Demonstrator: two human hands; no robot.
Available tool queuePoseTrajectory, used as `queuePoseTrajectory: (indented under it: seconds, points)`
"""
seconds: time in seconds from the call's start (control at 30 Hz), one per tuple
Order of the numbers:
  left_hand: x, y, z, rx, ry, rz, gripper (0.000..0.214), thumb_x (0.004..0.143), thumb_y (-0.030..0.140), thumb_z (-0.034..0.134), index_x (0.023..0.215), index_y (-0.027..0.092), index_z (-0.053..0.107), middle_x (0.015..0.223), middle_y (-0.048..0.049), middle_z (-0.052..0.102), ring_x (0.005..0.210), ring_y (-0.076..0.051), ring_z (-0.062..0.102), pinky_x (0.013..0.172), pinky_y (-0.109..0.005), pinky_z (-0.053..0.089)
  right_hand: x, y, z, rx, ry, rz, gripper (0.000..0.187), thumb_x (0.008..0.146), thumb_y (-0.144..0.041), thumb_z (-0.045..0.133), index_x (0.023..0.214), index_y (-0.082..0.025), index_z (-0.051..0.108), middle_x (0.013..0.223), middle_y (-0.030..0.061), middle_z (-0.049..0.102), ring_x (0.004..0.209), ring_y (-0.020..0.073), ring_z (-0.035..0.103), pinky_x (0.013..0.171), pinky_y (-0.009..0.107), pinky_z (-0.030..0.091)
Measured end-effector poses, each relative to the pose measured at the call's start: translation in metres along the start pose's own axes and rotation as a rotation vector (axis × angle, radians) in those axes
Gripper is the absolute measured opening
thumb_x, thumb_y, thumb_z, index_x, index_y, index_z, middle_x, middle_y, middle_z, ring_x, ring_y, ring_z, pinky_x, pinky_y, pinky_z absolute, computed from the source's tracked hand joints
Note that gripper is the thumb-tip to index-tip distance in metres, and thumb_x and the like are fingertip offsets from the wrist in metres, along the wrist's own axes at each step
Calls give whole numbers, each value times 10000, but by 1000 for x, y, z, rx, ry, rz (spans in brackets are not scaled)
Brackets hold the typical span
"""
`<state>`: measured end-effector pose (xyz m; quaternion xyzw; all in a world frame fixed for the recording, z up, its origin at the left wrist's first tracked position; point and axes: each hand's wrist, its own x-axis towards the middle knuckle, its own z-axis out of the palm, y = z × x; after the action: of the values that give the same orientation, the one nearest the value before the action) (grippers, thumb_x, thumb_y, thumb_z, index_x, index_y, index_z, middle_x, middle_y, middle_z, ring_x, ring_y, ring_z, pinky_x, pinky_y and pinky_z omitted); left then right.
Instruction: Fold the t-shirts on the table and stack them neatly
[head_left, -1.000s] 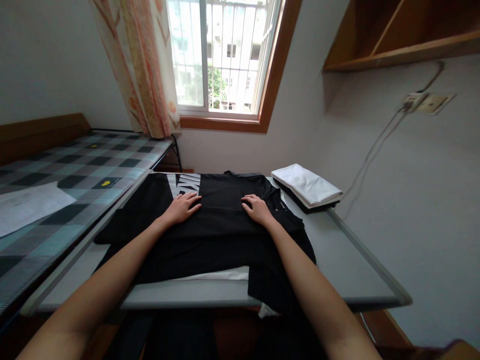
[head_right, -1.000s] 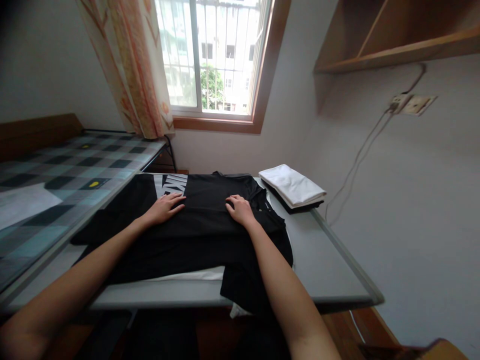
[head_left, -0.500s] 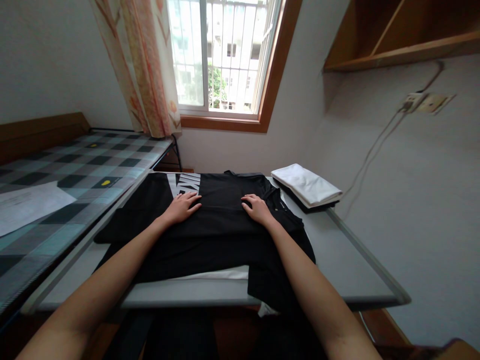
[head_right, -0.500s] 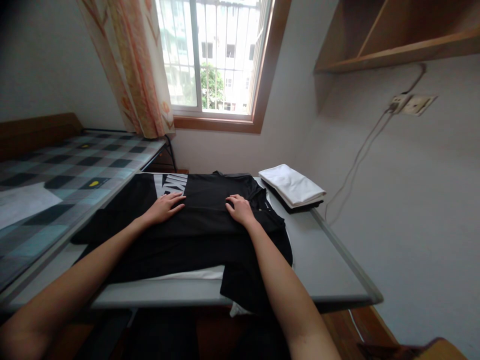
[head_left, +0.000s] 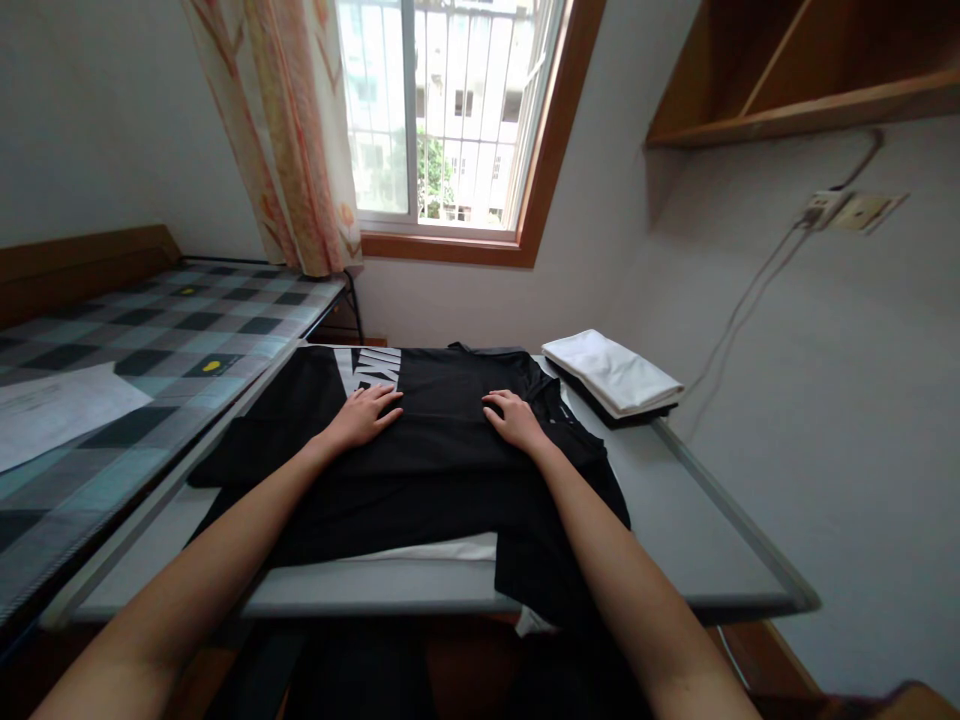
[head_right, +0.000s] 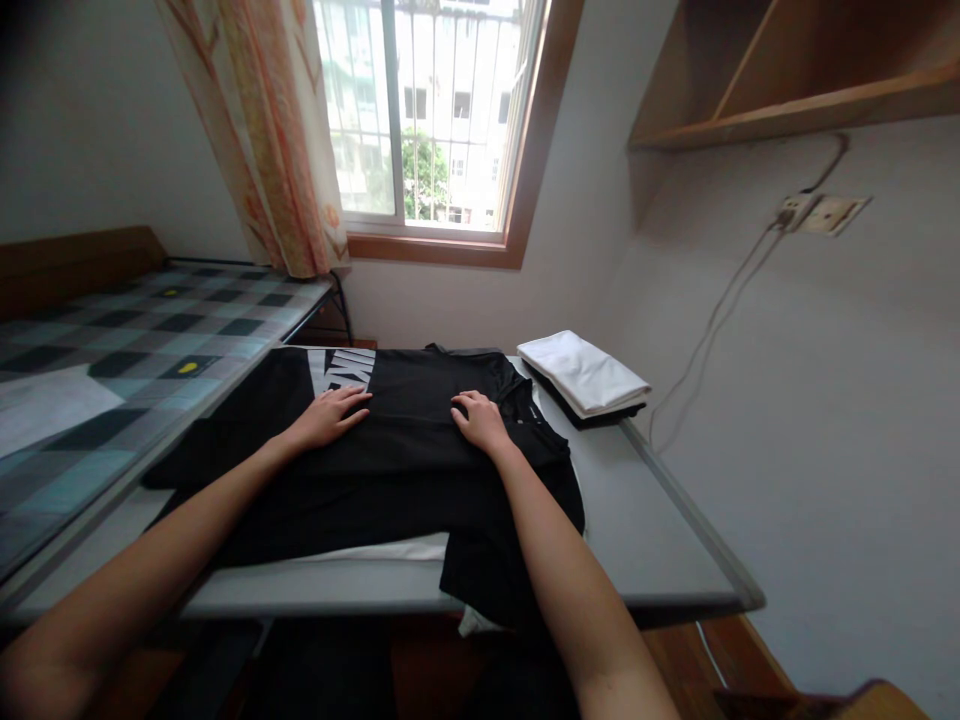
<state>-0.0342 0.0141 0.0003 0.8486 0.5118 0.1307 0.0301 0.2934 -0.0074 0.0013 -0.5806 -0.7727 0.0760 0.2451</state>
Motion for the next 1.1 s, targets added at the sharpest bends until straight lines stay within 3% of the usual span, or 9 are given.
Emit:
queuePoseTrajectory:
  seconds: [1.1]
  points:
    - [0, -1, 0, 45, -21, 11, 534, 959, 514, 347, 1380, 229, 512, 1498, -88, 428, 1386, -274, 366, 1130, -505, 279, 0, 0, 0, 22, -1, -2, 273, 904, -286, 557, 1134, -199, 675, 1254, 96, 615, 1189, 238, 552, 1025, 389, 409]
